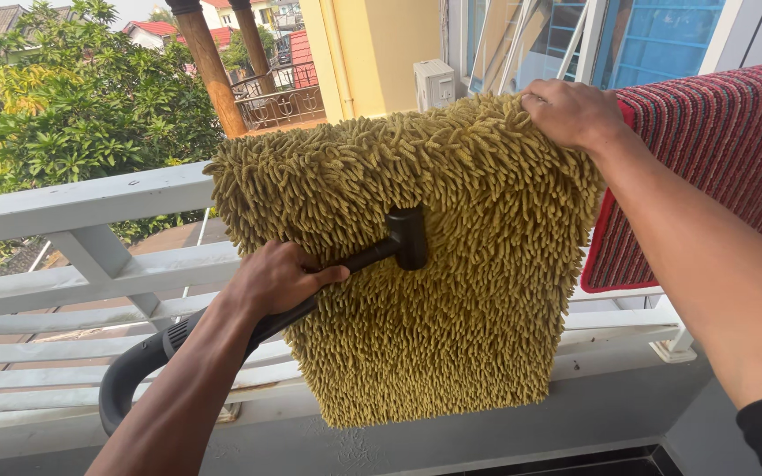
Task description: The person cleans a green shag rug hanging on a balcony railing using a handheld vacuum cleaner, moving the nozzle across different sections of the rug while holding it in place with the other hand.
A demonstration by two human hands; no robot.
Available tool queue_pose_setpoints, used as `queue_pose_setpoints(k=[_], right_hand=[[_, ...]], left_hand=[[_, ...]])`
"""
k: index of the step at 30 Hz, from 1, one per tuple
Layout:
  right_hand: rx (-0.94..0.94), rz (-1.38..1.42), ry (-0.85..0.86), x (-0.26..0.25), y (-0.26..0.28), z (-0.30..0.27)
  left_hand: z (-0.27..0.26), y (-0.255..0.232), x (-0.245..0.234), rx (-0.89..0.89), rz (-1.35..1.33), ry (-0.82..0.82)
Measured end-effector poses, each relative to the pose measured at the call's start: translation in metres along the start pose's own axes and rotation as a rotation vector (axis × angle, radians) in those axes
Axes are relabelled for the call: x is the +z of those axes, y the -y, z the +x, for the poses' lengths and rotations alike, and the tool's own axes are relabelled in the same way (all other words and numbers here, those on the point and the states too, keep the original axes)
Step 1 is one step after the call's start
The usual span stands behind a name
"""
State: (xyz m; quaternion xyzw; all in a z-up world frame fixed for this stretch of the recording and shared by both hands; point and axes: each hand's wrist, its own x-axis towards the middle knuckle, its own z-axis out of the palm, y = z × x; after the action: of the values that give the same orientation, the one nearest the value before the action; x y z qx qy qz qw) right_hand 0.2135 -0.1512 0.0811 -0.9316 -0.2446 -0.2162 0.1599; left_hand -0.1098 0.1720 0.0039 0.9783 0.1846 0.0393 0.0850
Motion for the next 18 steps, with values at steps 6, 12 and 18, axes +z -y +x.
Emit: queue_pose_setpoints(k=[6,12,18], right_hand=[[-0.010,0.032,-0.010,0.000,0.001,-0.001],[0.009,0.005,-0.019,-0.001,0.003,-0.001],[0.025,0.018,-0.019,-0.003,0.006,-0.005]], left_hand=[[-0.013,0.025,-0.009,-0.013,0.058,-0.020],[-0.027,0.041,-0.019,-0.045,0.128,-0.011],[-0.035,0.070,-0.027,-0.101,0.161,-0.010]])
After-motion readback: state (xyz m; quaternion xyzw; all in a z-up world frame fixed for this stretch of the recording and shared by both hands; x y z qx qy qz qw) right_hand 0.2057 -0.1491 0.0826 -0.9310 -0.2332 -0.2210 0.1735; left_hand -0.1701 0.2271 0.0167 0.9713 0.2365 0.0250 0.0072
